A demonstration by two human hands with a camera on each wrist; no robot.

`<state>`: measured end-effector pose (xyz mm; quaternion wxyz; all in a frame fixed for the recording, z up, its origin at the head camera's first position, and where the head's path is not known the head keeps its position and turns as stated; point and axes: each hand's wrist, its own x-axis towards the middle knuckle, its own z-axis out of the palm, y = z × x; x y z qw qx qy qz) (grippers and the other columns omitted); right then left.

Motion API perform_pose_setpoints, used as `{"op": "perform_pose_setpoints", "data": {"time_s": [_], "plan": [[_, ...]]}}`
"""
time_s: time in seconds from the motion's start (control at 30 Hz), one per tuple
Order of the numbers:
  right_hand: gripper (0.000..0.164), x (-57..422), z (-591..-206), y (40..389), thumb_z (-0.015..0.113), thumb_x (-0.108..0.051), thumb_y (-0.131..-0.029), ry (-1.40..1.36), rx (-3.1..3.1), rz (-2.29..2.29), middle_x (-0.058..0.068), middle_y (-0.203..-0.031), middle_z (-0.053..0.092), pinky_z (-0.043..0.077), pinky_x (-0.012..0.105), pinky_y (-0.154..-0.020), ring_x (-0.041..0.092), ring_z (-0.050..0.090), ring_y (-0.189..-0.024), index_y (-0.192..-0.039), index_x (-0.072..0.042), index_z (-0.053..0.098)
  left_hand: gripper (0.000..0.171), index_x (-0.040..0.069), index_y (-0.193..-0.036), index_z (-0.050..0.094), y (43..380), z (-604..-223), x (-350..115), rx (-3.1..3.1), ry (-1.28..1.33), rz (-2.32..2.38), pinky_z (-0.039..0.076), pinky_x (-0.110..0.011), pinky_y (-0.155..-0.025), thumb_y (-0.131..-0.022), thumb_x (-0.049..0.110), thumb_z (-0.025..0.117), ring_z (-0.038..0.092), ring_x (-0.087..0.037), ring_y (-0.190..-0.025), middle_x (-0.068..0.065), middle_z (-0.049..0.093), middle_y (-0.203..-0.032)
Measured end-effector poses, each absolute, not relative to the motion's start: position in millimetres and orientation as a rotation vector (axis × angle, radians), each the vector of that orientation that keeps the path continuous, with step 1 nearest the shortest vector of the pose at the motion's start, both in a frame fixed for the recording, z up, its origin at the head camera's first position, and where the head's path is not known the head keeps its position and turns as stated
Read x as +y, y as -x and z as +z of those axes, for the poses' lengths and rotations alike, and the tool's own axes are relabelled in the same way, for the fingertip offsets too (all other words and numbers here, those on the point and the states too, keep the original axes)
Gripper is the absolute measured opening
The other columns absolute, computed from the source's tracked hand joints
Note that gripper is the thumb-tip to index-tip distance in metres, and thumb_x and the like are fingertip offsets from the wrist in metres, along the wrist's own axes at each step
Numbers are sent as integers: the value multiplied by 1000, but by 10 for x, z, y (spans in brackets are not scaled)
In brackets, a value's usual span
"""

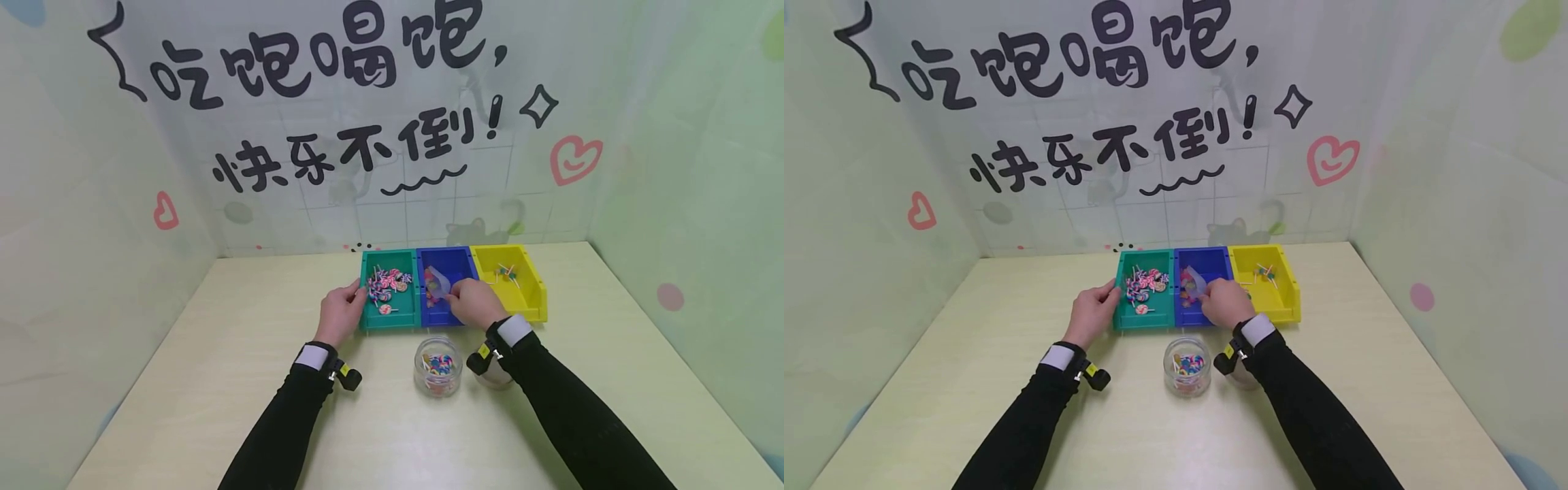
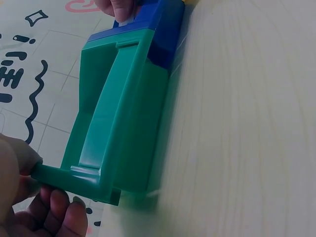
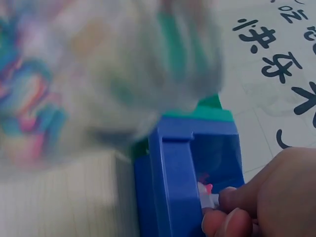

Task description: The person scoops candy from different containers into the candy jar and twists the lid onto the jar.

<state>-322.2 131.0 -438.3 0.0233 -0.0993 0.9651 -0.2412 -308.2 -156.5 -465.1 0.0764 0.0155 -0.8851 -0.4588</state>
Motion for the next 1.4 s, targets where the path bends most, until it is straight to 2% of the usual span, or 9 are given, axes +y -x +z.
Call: {"op": "perform_pose_setpoints", "data": {"time_s": [0.1, 0.3, 0.63, 0.97, 1.1, 1.4], "plan": [[38, 1318, -4393, 3221, 63, -23, -111, 259, 2908, -880, 1, -65, 49, 40, 29, -62, 21, 55, -66, -77, -7, 63, 48, 8, -155, 58, 3078, -4641, -1562, -2654, -48, -1375, 32, -28, -58, -113, 31, 59, 43, -21, -70, -16, 67, -85], [35, 1328, -4378, 3171, 58, -26, -115, 26, 2752, -1129, 7, -79, 69, 47, 27, -64, 22, 62, -74, -101, -1, 75, 48, 8, -155, 58, 3069, -4628, -1556, -2661, -54, -1374, 33, -28, -58, -113, 31, 59, 44, -21, -70, -15, 67, -85], [36, 1250, -4387, 3190, 55, -27, -117, -205, 2533, -1416, 8, -84, 68, 51, 25, -64, 18, 64, -70, -118, 4, 73, 48, 8, -155, 59, 3074, -4616, -1550, -2654, -51, -1378, 33, -28, -57, -113, 31, 59, 43, -20, -67, -12, 66, -77], [40, 1284, -4407, 3051, 53, -28, -118, -195, 2485, -1602, 5, -82, 65, 49, 23, -60, 15, 61, -66, -118, 7, 73, 48, 7, -154, 59, 3082, -4625, -1547, -2643, -46, -1386, 34, -29, -59, -113, 30, 60, 43, -20, -70, -15, 69, -82], [40, 1292, -4428, 3002, 52, -28, -118, -202, 2456, -1675, 5, -83, 65, 48, 23, -59, 15, 60, -66, -114, 5, 73, 48, 7, -155, 59, 3081, -4632, -1548, -2645, -58, -1397, 33, -28, -58, -113, 31, 60, 44, -20, -69, -12, 66, -78], [45, 1355, -4432, 2932, 46, -30, -119, -216, 2455, -1772, 2, -82, 61, 50, 24, -58, 13, 60, -62, -120, 8, 71, 48, 8, -156, 58, 3083, -4652, -1554, -2652, -69, -1394, 33, -27, -57, -113, 31, 60, 44, -19, -67, -4, 54, -71]]}}
